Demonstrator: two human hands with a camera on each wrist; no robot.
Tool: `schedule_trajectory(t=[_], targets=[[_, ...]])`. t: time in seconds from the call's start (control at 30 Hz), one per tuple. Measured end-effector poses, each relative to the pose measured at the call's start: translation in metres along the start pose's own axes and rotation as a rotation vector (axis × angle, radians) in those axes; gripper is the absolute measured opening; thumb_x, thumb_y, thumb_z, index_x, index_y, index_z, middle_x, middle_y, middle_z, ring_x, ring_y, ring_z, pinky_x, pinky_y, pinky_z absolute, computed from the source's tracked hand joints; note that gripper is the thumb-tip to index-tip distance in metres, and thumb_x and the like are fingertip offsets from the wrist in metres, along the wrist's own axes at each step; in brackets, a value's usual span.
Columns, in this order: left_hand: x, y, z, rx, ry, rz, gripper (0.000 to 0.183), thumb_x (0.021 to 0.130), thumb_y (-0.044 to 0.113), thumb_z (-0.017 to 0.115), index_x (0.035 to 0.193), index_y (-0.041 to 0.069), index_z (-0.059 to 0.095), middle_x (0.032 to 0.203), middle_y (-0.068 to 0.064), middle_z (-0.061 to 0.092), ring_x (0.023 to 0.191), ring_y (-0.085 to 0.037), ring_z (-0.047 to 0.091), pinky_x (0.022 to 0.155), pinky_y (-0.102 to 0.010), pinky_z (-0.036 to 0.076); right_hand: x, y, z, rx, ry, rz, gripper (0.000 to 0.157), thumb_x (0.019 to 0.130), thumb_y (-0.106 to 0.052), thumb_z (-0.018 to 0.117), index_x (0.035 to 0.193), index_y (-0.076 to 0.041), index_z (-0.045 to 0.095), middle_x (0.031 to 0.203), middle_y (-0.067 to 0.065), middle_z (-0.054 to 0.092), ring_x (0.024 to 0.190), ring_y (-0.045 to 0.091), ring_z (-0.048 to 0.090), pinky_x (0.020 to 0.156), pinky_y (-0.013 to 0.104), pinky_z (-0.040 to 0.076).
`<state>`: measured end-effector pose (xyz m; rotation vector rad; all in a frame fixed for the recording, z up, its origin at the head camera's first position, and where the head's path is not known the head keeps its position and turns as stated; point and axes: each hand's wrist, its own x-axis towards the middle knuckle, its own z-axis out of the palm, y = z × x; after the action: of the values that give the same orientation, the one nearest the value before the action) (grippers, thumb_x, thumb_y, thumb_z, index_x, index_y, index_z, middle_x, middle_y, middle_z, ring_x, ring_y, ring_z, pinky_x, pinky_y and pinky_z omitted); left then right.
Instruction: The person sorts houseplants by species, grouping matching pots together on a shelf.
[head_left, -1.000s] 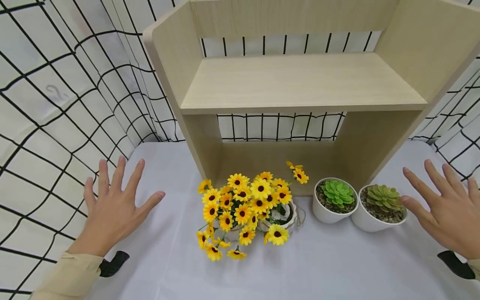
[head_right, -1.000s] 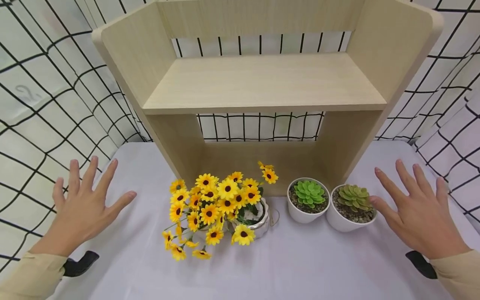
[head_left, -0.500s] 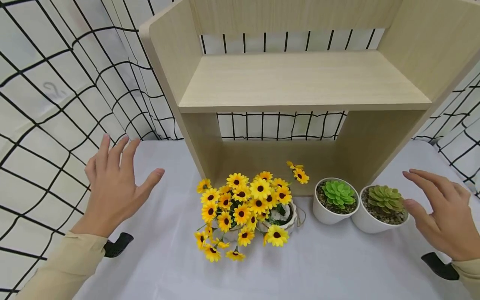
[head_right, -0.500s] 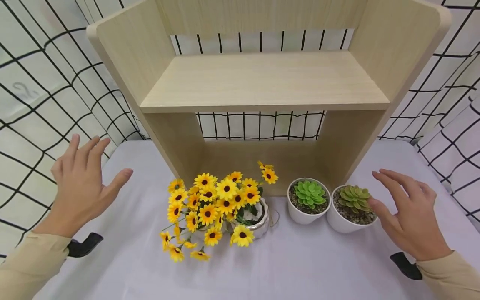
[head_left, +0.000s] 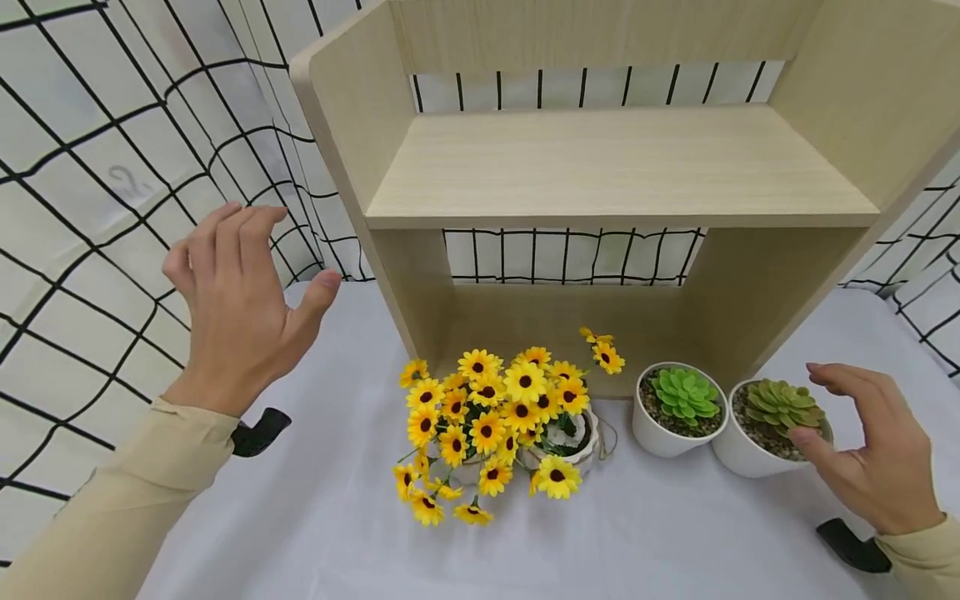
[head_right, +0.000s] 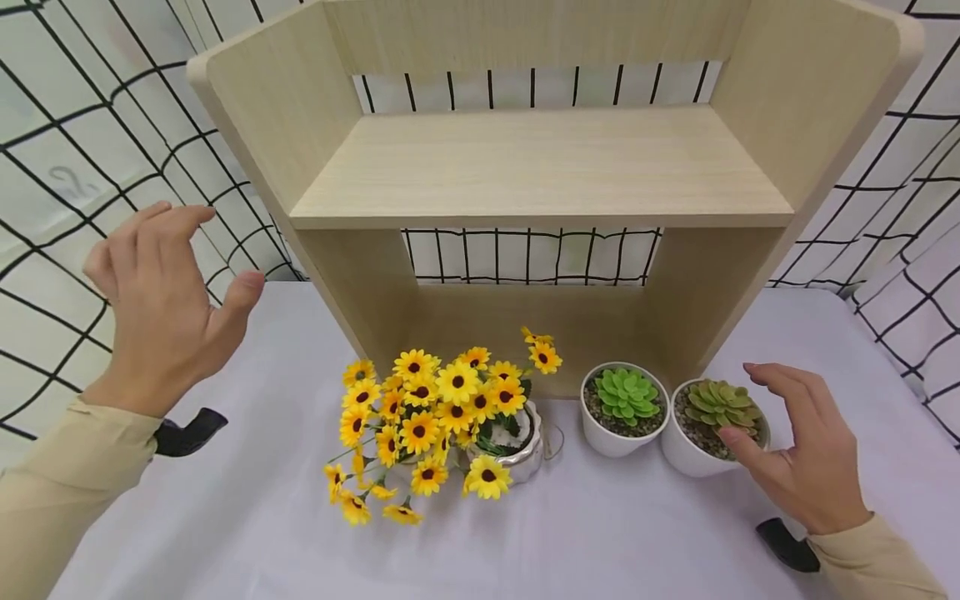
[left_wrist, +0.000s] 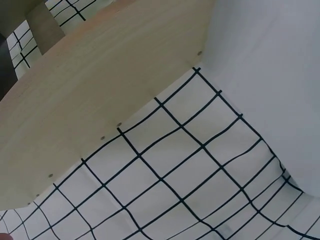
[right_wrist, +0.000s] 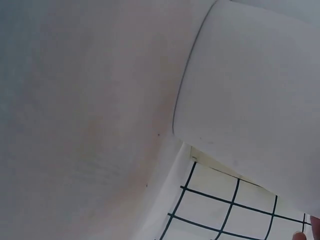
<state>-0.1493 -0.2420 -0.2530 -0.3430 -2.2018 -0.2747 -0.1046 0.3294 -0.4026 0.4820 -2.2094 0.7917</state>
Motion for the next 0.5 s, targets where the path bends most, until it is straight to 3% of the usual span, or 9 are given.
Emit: schedule_trajectory(t=[0.07, 0.2, 0.37, 0.5], targets=[[0.008, 0.004, 0.000, 0.009, 0.002, 0.002, 0.093, 0.095, 0.079, 0.030, 0.142, -0.001, 0.045, 0.139, -0.026, 0.050, 0.138, -0.043, 0.038, 0.103, -0.063, 0.016, 0.001, 0.002, 0.001, 0.035, -0.010, -0.003, 0.101, 0.085, -0.078, 0.059, 0.132, 0.012, 0.059, 0.138, -0.033, 0.045, 0.123, -0.021, 0.039, 0.106, 0.001, 0.027], [0.021, 0.011, 0.001, 0.016, -0.002, 0.001, 0.092, 0.095, 0.079, 0.029, 0.142, 0.002, 0.043, 0.141, -0.024, 0.049, 0.136, -0.041, 0.038, 0.103, -0.061, 0.017, 0.001, 0.004, 0.003, 0.105, -0.062, 0.031, 0.100, 0.081, -0.068, 0.075, 0.139, 0.011, 0.054, 0.139, -0.032, 0.045, 0.125, -0.018, 0.040, 0.104, 0.001, 0.028], [0.036, 0.019, 0.006, 0.020, 0.010, 0.001, 0.092, 0.095, 0.079, 0.029, 0.141, 0.000, 0.043, 0.138, -0.025, 0.048, 0.134, -0.041, 0.038, 0.105, -0.059, 0.017, -0.004, 0.005, 0.003, 0.151, -0.086, 0.073, 0.099, 0.064, -0.029, 0.097, 0.142, 0.010, 0.051, 0.138, -0.031, 0.045, 0.120, -0.017, 0.045, 0.102, 0.000, 0.031], [0.045, 0.025, 0.011, 0.028, 0.037, 0.001, 0.092, 0.095, 0.079, 0.030, 0.140, -0.001, 0.043, 0.136, -0.026, 0.047, 0.131, -0.041, 0.038, 0.104, -0.058, 0.018, -0.008, 0.005, 0.003, 0.147, -0.118, 0.108, 0.109, 0.047, -0.002, 0.097, 0.144, 0.009, 0.048, 0.140, -0.031, 0.042, 0.118, -0.016, 0.044, 0.100, -0.002, 0.030]])
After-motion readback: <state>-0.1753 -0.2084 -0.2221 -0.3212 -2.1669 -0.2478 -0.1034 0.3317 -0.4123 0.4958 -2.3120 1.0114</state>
